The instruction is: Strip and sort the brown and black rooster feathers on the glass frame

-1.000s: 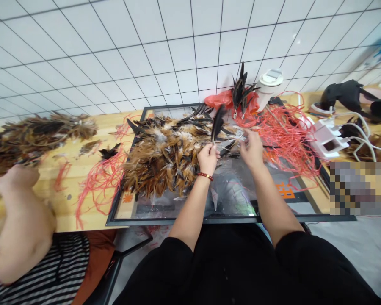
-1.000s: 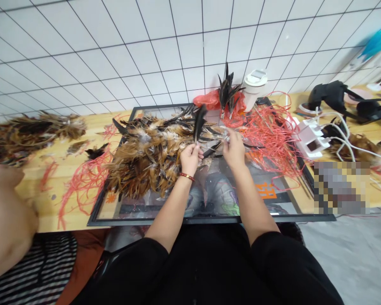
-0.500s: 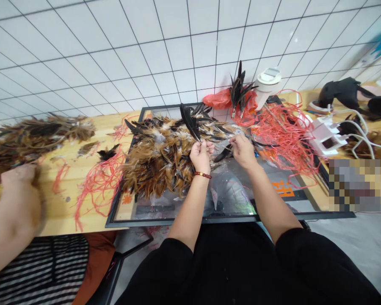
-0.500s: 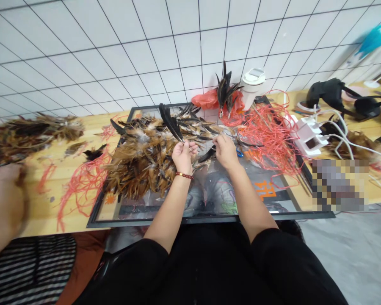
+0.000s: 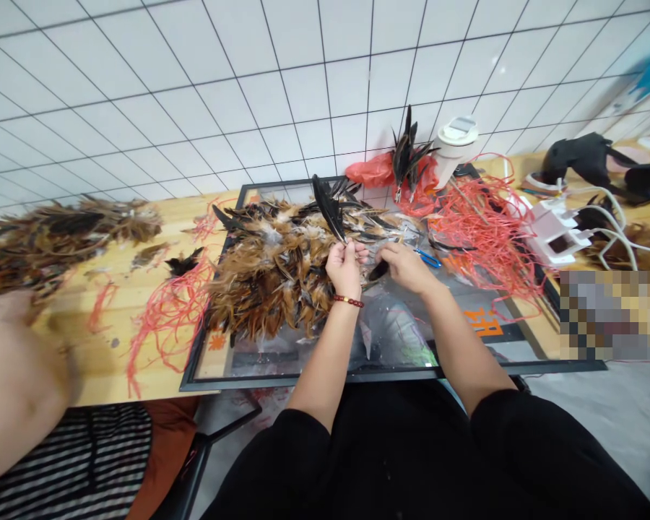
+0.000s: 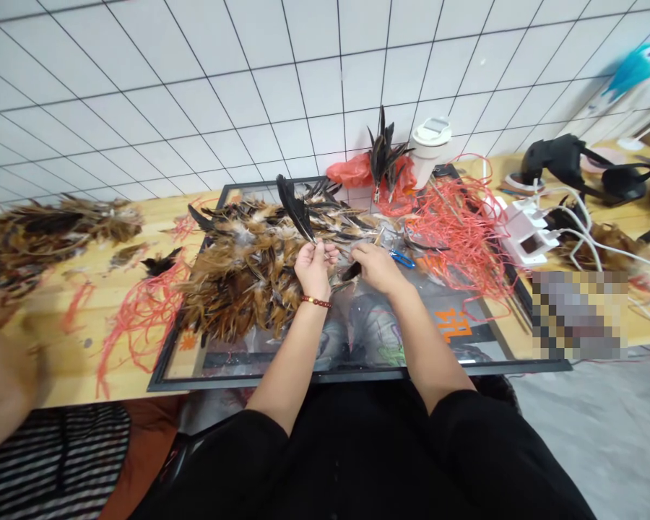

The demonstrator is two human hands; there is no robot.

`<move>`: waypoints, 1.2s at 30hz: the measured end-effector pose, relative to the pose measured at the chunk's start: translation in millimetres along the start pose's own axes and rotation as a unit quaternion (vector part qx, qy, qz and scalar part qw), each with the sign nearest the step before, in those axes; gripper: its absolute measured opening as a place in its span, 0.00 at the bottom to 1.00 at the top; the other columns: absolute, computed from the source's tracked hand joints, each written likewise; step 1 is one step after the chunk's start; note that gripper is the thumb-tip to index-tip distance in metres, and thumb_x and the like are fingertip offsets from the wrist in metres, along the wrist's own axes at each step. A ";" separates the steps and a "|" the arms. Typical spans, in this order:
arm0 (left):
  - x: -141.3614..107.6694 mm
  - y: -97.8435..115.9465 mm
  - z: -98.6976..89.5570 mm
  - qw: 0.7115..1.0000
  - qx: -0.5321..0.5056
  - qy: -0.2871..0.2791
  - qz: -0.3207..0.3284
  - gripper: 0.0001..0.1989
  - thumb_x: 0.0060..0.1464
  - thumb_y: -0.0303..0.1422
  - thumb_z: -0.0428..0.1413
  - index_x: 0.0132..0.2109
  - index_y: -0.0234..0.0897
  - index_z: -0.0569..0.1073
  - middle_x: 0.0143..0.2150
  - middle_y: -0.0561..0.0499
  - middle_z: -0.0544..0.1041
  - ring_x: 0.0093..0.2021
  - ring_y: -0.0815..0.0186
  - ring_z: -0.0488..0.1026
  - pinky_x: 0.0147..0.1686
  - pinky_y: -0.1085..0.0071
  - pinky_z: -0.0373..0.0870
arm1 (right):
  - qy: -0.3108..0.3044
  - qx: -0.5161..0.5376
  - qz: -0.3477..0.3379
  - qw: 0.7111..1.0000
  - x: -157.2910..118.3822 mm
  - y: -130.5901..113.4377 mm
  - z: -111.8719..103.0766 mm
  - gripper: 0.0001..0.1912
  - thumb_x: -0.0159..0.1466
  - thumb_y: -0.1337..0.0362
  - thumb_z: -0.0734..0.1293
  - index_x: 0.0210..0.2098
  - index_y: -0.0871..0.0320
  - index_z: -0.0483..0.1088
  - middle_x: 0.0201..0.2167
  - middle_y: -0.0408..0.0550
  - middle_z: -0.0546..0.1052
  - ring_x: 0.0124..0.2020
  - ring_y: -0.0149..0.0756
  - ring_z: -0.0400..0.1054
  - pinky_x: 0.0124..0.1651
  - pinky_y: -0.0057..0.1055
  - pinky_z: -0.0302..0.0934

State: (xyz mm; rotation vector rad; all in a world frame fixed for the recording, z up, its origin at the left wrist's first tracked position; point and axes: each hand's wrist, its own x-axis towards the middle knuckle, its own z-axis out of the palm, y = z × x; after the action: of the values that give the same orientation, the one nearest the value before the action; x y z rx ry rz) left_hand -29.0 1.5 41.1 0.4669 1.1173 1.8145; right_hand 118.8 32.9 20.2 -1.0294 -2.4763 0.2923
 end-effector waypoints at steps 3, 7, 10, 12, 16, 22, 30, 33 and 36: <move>-0.9 0.6 0.7 1.000 0.011 0.001 -0.006 0.10 0.54 0.37 0.62 0.38 0.34 0.72 0.27 0.53 0.78 0.24 0.72 0.75 0.25 0.77 0.68 | -0.033 -0.035 0.008 0.999 -3.0 4.8 -2.2 0.17 0.62 0.74 0.59 0.43 0.56 0.76 0.48 0.54 0.75 0.46 0.43 0.66 0.49 0.38 0.59; -1.5 0.8 1.3 0.999 0.038 -0.006 -0.013 0.12 0.54 0.39 0.62 0.37 0.34 0.72 0.28 0.52 0.78 0.25 0.73 0.75 0.27 0.77 0.69 | -0.006 -0.035 0.045 0.998 -1.9 6.9 2.0 0.13 0.65 0.70 0.57 0.37 0.57 0.73 0.41 0.55 0.75 0.42 0.44 0.67 0.46 0.38 0.60; -1.2 1.3 1.1 0.999 0.039 -0.001 -0.010 0.14 0.53 0.41 0.63 0.38 0.34 0.72 0.28 0.52 0.78 0.25 0.73 0.76 0.27 0.77 0.68 | 0.075 0.009 0.081 0.994 0.9 4.6 2.2 0.12 0.67 0.68 0.56 0.39 0.57 0.71 0.38 0.55 0.76 0.41 0.44 0.68 0.47 0.38 0.61; -0.6 1.6 0.6 0.999 0.033 0.003 -0.009 0.15 0.53 0.41 0.63 0.38 0.34 0.72 0.28 0.52 0.78 0.25 0.73 0.75 0.26 0.77 0.68 | 0.156 0.057 0.120 0.979 1.5 4.5 -1.1 0.12 0.68 0.67 0.55 0.42 0.56 0.69 0.36 0.53 0.76 0.40 0.43 0.69 0.46 0.38 0.62; 0.6 0.9 -0.9 1.000 0.019 0.002 0.001 0.13 0.53 0.40 0.63 0.37 0.34 0.71 0.27 0.53 0.78 0.25 0.73 0.75 0.26 0.77 0.68 | 0.169 0.094 0.092 0.977 -1.8 12.7 -9.1 0.13 0.65 0.69 0.57 0.44 0.55 0.71 0.40 0.52 0.76 0.44 0.43 0.70 0.50 0.40 0.63; 0.2 -1.1 -1.0 1.000 0.014 0.000 0.009 0.12 0.54 0.38 0.62 0.38 0.34 0.72 0.28 0.53 0.78 0.24 0.73 0.75 0.26 0.77 0.68 | -0.046 0.036 0.008 0.998 -3.6 18.3 1.4 0.09 0.62 0.68 0.63 0.38 0.56 0.76 0.42 0.53 0.74 0.45 0.42 0.67 0.50 0.38 0.62; -0.1 -1.6 -1.4 0.999 0.032 0.001 0.015 0.15 0.52 0.42 0.63 0.37 0.35 0.72 0.28 0.52 0.78 0.25 0.74 0.74 0.26 0.78 0.68 | 0.093 0.064 0.097 0.989 1.5 3.2 1.9 0.08 0.67 0.67 0.56 0.38 0.56 0.66 0.35 0.54 0.74 0.37 0.42 0.67 0.43 0.37 0.61; 0.1 -2.2 -1.5 0.999 0.041 0.002 0.011 0.15 0.52 0.42 0.63 0.36 0.35 0.72 0.28 0.53 0.78 0.25 0.74 0.74 0.26 0.78 0.68 | 0.242 0.170 0.147 0.944 2.5 0.2 -6.0 0.07 0.69 0.60 0.55 0.38 0.53 0.62 0.34 0.50 0.74 0.35 0.39 0.68 0.42 0.37 0.63; 1.0 -4.3 -1.5 0.998 0.056 -0.003 -0.005 0.13 0.53 0.40 0.63 0.35 0.35 0.73 0.29 0.52 0.79 0.26 0.75 0.74 0.28 0.79 0.69 | 0.363 0.293 0.173 0.867 5.5 -0.5 -12.3 0.11 0.69 0.51 0.57 0.38 0.51 0.59 0.32 0.45 0.73 0.31 0.36 0.68 0.37 0.35 0.64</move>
State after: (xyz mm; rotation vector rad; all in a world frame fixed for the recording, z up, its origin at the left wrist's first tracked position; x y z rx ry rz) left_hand -28.4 2.3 36.5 0.5311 1.2186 1.7468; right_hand 120.9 36.8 32.8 -1.0440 -1.3900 0.5942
